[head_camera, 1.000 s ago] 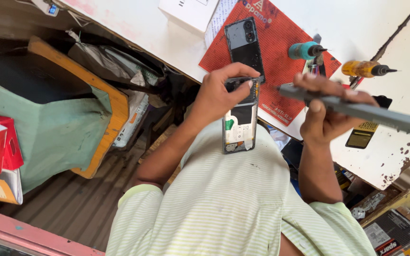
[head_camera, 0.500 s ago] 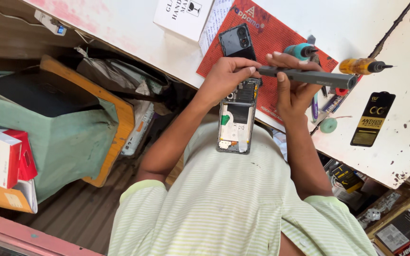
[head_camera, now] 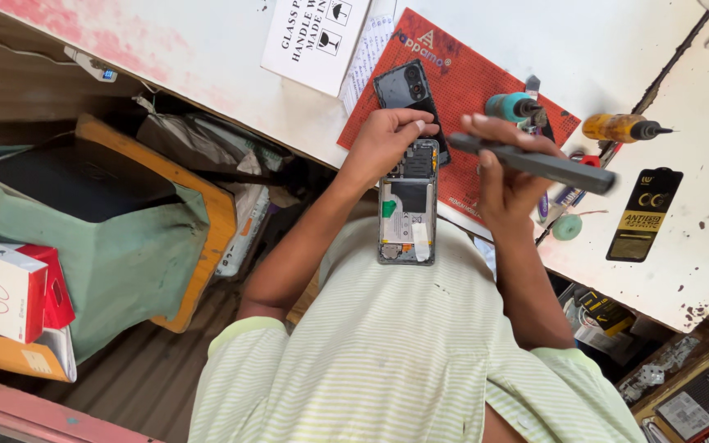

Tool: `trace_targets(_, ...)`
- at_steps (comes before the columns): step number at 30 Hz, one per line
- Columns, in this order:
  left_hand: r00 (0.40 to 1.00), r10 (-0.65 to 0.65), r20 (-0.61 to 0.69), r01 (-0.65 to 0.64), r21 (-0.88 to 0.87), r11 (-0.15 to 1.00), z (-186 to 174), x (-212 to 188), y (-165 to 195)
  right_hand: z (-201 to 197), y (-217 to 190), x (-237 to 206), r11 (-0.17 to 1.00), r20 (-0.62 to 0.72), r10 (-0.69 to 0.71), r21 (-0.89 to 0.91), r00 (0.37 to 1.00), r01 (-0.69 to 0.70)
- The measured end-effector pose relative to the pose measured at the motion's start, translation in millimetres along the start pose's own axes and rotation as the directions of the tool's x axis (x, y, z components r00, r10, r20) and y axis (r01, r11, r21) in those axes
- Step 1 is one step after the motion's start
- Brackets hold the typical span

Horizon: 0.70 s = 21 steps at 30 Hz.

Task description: The person holds a disassembled smartphone and uses a metal prying tool to separate the back cover from the frame. They work along the edges of the device, carefully prying to release the adhesive or clips holding the cover in place.

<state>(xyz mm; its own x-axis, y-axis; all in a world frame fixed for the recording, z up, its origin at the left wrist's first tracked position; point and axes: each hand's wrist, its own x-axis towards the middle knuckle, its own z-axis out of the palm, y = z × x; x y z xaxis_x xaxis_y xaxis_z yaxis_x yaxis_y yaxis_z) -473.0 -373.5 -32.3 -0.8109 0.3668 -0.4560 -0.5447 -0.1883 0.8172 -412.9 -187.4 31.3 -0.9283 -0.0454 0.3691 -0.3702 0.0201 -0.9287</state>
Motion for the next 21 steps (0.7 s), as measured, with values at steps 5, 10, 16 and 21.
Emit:
trace_targets(5,0.999,0.017,-0.037,-0.008,0.236,0.972,5.8,-23.9,21.7,-8.1,-32.1,-27.4,0.989,-0.066,0.141,0.045,0.988,-0.138)
trace_targets(10,0.995,0.063,0.072,-0.085,0.376,0.923,11.3,-42.7,52.8,-14.0,-38.8,-32.2,0.982,-0.081,0.189,0.012,0.979,-0.188)
trace_targets(16,0.985,0.129,0.111,-0.164,0.407,0.899,12.9,-53.8,72.2,-14.9,-43.6,-31.2,0.984,-0.075,0.176,-0.004,0.981,-0.177)
trace_targets(21,0.984,0.143,0.104,-0.175,0.439,0.881,14.4,-57.2,75.2,-13.7,-42.5,-32.4,0.985,-0.079,0.171,0.015,0.982,-0.17)
